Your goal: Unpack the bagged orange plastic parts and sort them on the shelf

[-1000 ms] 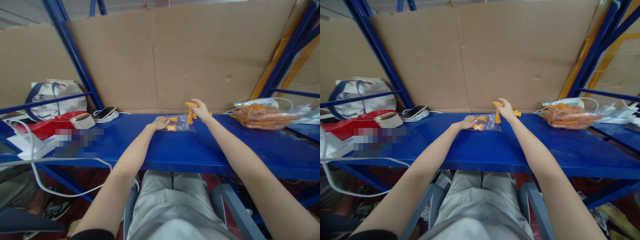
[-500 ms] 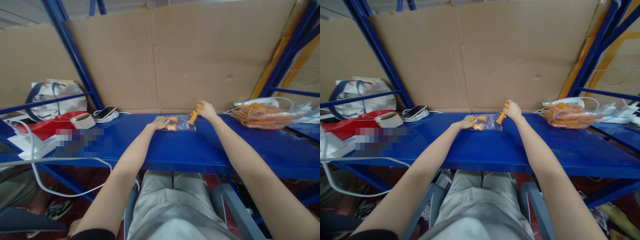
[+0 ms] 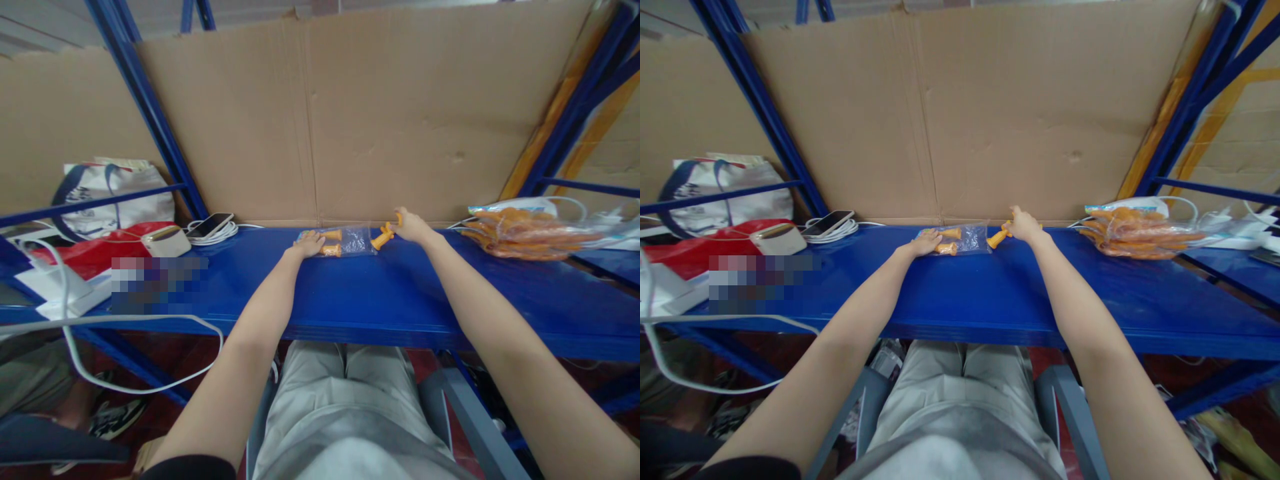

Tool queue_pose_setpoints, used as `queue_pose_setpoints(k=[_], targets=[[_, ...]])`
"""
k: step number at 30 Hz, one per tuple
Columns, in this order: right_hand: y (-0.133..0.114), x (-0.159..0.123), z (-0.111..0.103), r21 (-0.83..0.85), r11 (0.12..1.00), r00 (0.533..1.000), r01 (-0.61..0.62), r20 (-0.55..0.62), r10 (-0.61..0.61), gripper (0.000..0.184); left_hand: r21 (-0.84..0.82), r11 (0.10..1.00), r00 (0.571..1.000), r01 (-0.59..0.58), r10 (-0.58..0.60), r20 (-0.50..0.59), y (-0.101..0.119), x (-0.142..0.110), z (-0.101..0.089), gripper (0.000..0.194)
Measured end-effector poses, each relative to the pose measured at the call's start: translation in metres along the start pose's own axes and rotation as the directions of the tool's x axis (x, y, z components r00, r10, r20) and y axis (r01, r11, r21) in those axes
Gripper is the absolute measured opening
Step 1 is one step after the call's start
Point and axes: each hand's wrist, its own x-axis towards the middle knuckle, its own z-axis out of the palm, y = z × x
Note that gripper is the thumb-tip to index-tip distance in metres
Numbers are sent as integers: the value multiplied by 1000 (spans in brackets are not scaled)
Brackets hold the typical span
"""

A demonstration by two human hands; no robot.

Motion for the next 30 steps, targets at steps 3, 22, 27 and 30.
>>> queue_pose_setpoints(k=[3, 22, 27, 30], targets=[[4, 1, 5, 2, 999, 995, 53, 87, -53, 54, -5, 1000, 1000, 9, -9, -21, -3, -2, -2, 65], [2, -3, 4, -208, 971, 930, 116, 366, -33, 13, 16, 1000, 1000, 8, -7, -21, 2, -14, -14, 64], [-10, -7, -2, -301, 947, 954, 110, 300, -15, 17, 18, 999, 997, 38, -36, -68, 6, -15, -12, 63], [-13, -7, 0, -275, 946, 919, 168, 392, -49, 24, 3, 999, 994, 37, -36, -105, 4, -13, -9, 63]])
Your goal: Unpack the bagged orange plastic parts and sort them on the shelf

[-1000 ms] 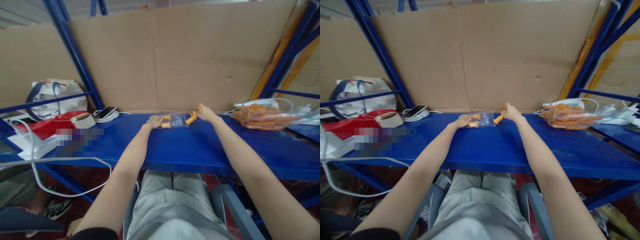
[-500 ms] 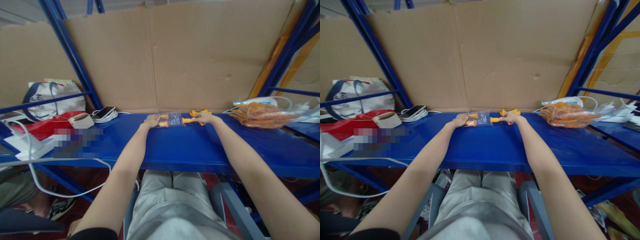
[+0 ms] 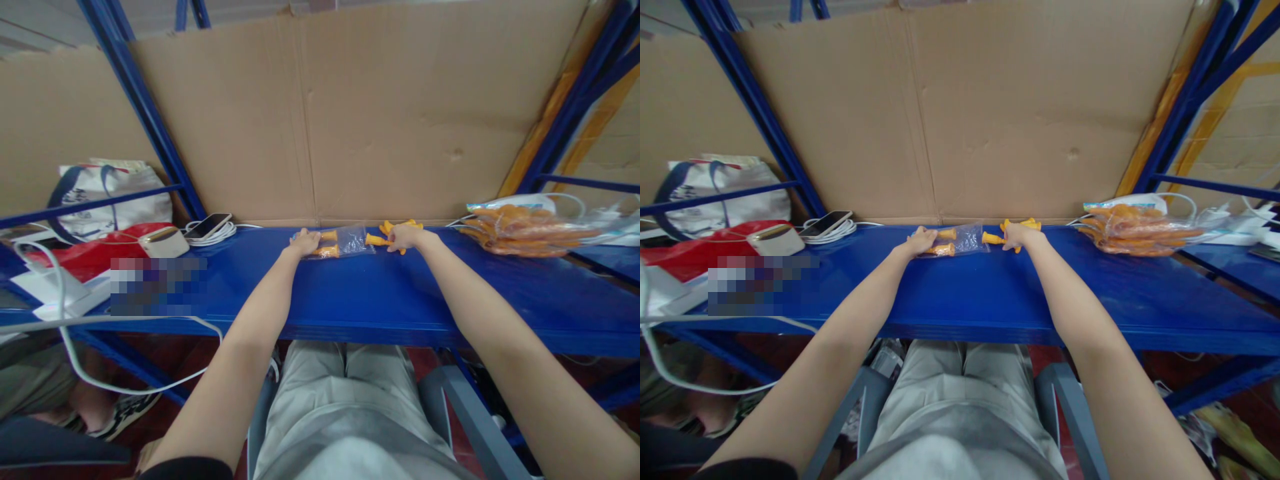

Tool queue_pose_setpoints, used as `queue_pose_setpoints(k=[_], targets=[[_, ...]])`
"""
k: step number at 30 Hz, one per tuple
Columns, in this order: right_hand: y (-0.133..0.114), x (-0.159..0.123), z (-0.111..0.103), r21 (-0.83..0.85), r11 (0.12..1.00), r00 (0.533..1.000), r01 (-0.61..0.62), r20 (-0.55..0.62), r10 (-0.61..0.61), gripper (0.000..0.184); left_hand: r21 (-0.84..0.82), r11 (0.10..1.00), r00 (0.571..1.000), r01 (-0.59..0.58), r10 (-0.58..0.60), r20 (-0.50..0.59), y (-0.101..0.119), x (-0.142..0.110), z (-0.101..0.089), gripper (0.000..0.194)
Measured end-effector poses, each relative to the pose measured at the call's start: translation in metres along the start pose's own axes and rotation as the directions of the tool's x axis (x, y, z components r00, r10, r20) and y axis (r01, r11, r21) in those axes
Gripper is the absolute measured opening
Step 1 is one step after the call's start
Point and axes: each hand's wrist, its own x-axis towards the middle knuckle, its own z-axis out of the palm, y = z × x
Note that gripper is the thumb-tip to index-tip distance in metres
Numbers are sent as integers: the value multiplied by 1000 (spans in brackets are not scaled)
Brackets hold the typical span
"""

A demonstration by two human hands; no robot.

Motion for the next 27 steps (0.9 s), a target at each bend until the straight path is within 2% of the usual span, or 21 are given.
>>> queue_pose_setpoints(k=[4, 7, 10, 18, 24, 27], targets=[[-3, -1, 1, -54, 999, 1000, 3, 11, -3, 27, 15, 997, 997, -70, 70, -21, -5, 6, 5, 62], [-2, -5, -3, -36, 998, 997, -43, -71, 40, 23, 45, 987, 987, -156, 157, -18, -7, 11, 7, 59], [-1, -10, -10, 40, 996, 985, -77, -153, 82, 25, 44, 981, 982, -188, 189, -22, -7, 13, 8, 56], [-12, -10, -14, 154, 983, 989, 99, -127, -79, 27, 35, 981, 982, -188, 189, -22, -8, 15, 10, 58], [-12, -18, -23, 213, 966, 971, 144, -219, -97, 28, 22, 982, 982, -186, 187, -19, -8, 17, 12, 57], [-10, -19, -23, 232, 962, 973, 143, -211, -94, 29, 6, 982, 982, -189, 189, -22, -8, 18, 13, 57]])
